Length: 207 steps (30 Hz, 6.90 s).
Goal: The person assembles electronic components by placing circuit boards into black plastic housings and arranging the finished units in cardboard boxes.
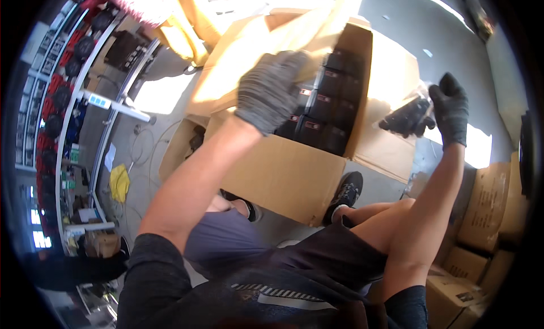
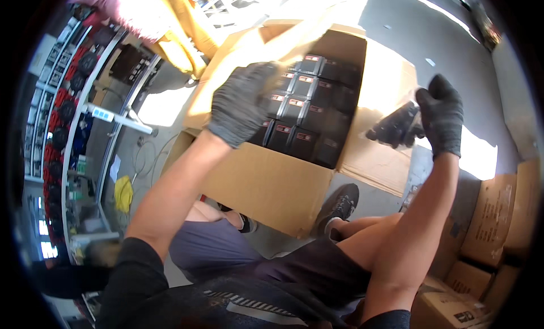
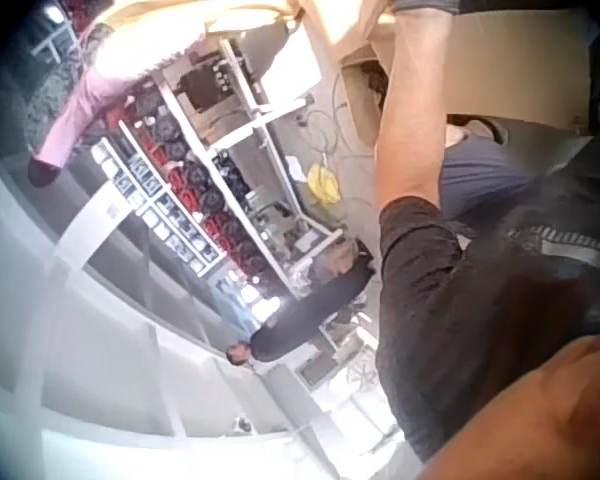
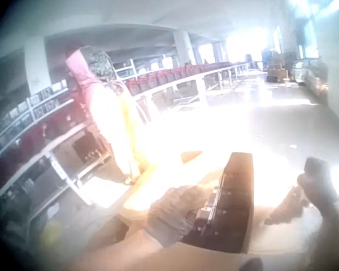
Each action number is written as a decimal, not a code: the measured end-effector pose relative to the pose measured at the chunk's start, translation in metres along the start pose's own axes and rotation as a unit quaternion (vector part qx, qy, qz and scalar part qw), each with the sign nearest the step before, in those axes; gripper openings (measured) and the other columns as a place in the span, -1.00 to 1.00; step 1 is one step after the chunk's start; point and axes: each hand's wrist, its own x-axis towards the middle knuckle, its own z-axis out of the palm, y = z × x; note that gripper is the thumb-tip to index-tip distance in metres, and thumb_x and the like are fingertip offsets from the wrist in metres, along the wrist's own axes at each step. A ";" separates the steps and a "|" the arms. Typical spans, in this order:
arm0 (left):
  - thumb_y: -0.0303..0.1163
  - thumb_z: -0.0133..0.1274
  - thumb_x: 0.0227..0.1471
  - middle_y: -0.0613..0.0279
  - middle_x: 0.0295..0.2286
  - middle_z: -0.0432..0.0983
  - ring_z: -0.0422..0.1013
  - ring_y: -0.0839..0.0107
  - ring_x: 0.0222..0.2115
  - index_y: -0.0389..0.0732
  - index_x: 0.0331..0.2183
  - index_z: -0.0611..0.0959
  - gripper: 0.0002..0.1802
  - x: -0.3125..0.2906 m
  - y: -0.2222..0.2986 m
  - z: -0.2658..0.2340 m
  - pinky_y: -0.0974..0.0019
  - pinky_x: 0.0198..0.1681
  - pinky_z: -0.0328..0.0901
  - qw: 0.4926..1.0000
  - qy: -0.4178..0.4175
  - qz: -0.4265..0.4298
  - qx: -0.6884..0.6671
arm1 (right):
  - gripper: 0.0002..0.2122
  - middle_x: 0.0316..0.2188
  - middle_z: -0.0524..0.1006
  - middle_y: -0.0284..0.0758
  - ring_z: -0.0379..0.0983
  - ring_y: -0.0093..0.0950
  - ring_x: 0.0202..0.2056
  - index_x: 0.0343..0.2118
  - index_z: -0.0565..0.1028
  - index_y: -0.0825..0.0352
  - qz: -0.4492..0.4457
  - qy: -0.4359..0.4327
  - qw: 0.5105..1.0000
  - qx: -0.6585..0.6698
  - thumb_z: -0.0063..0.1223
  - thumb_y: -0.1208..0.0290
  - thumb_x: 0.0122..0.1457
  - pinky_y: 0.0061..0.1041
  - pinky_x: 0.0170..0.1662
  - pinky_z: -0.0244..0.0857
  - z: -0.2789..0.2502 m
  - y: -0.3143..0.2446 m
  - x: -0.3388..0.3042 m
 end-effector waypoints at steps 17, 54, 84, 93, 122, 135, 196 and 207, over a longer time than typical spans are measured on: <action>-0.43 -0.02 0.04 0.03 -0.06 0.48 0.41 0.07 -0.12 -0.20 0.05 0.54 -0.51 -0.061 0.041 0.081 0.09 -0.14 0.45 0.977 -0.080 -0.154 -0.126 | -0.67 -0.28 0.48 -0.42 0.35 -0.64 -0.30 0.04 0.45 0.46 0.005 -0.059 0.998 -0.017 0.18 0.54 0.24 -0.55 -0.19 0.38 0.024 0.126 0.020; -0.14 0.23 0.04 0.25 0.02 0.55 0.39 0.21 0.11 0.06 0.03 0.65 -0.52 0.096 0.333 0.082 0.08 0.04 0.30 0.814 -0.413 0.325 -0.248 | -0.92 -0.60 0.46 -0.13 0.37 -0.39 -0.53 -0.45 0.47 0.40 -0.031 -0.182 0.977 -0.110 0.08 0.52 0.01 -0.36 -0.34 0.37 0.053 -0.043 -0.034; 0.08 0.23 -0.03 0.08 0.27 0.18 0.28 0.03 0.21 0.04 0.24 0.41 -0.17 -0.026 0.014 0.233 -0.01 0.17 0.32 0.725 -0.652 -0.221 0.014 | -0.80 -0.65 0.32 -0.31 0.28 -0.50 -0.55 -0.51 0.39 0.36 -0.032 -0.133 0.980 -0.145 0.21 0.45 0.11 -0.40 -0.36 0.30 0.059 -0.045 0.009; 0.08 0.21 -0.03 -0.08 0.27 0.14 0.27 -0.05 0.22 -0.02 0.32 0.25 -0.04 -0.064 0.002 0.277 0.01 0.24 0.27 0.717 -0.617 -0.324 0.016 | -0.92 -0.64 0.43 -0.09 0.37 -0.25 -0.57 -0.59 0.43 0.42 0.132 -0.128 0.982 -0.039 0.03 0.56 -0.01 -0.28 -0.40 0.33 0.069 -0.092 0.016; -0.11 0.27 -0.14 -0.12 0.10 0.36 0.48 -0.18 -0.06 -0.03 0.29 0.26 -0.03 -0.077 -0.082 0.053 -0.28 -0.14 0.51 0.322 -0.129 -0.398 -0.849 | -0.90 -0.42 0.56 -0.03 0.52 0.00 -0.32 -0.28 0.48 0.32 -0.107 -0.281 0.936 -0.182 0.08 0.50 0.13 -0.12 -0.18 0.39 0.156 -0.034 0.005; -0.17 0.20 0.00 -0.23 0.15 0.30 0.36 -0.19 0.10 -0.02 0.33 0.18 -0.08 -0.096 -0.097 -0.008 -0.39 -0.03 0.43 0.337 0.015 -0.370 -0.866 | -0.79 -0.21 0.58 -0.02 0.53 -0.03 -0.14 -0.22 0.51 0.36 -0.006 -0.523 0.768 -0.368 0.13 0.54 0.04 -0.19 -0.05 0.42 0.178 -0.001 -0.021; -0.06 0.10 0.12 0.07 -0.07 0.51 0.51 0.26 -0.09 -0.20 0.12 0.44 -0.38 -0.128 -0.103 -0.040 0.22 0.00 0.46 0.314 0.108 -0.405 -0.852 | 0.14 0.27 0.12 -0.02 0.11 -0.02 0.29 0.36 0.15 0.28 -0.312 -0.452 0.820 0.161 0.60 -0.02 -0.31 -0.08 0.32 0.06 0.235 -0.200 -0.102; -0.25 0.42 -0.17 0.08 0.02 0.37 0.31 0.29 0.09 -0.30 0.19 0.25 -0.02 -0.145 -0.067 -0.001 0.22 0.21 0.21 0.564 0.050 -0.408 -0.716 | 0.00 0.35 0.10 -0.02 0.03 -0.13 0.37 0.33 0.21 0.30 -0.202 -0.354 0.877 0.254 0.35 -0.25 -0.08 -0.12 0.34 0.03 0.243 -0.165 -0.152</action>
